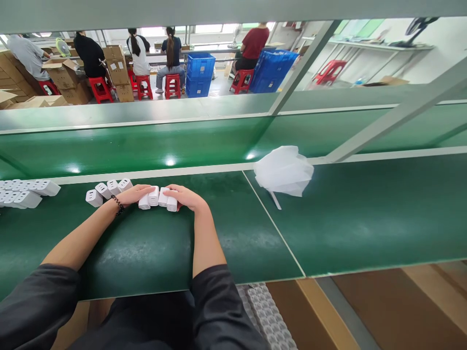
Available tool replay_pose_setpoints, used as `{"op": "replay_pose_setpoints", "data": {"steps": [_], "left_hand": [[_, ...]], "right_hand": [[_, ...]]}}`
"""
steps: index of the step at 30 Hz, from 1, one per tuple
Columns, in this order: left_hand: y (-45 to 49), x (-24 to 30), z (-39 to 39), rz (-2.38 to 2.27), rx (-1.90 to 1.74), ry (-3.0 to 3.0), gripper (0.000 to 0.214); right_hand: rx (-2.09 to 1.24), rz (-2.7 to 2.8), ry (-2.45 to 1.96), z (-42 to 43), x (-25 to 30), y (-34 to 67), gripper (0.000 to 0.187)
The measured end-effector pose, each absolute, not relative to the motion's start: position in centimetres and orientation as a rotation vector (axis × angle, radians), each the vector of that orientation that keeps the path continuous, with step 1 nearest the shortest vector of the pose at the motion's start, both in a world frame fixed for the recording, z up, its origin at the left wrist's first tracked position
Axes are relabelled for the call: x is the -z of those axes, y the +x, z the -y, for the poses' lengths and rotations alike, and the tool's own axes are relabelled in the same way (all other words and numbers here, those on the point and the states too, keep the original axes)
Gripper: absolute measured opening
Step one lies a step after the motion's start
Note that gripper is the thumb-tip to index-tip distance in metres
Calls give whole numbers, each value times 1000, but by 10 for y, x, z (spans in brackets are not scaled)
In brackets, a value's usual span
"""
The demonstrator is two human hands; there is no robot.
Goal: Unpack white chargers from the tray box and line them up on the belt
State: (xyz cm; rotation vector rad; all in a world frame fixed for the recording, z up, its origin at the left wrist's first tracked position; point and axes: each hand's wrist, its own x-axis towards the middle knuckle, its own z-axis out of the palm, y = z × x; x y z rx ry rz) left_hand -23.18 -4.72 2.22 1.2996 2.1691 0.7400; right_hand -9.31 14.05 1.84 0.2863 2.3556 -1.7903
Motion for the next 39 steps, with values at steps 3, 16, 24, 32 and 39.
{"op": "replay_pose_setpoints", "data": {"steps": [3,16,24,32,39], "left_hand": [[-228,-18,44,-2244,-762,1328,53],[-217,-44,57,-2373,-543,1739,58],[-204,-40,57,-2411,-286,1846,49],[-221,-35,57,-2331,-319,1954,43],[-221,-40,62,-2311,-238,1967,60]], "right_hand": [[1739,-2396,314,-141,-15,-96,28],[1507,-2692,424,-138,-25,-86,55],[1381,-2777,281,-151,-29,-74,70],[1320,-2804,252,-151,-29,-76,49],[1285,-2779,238,-149,-35,-71,54]]}}
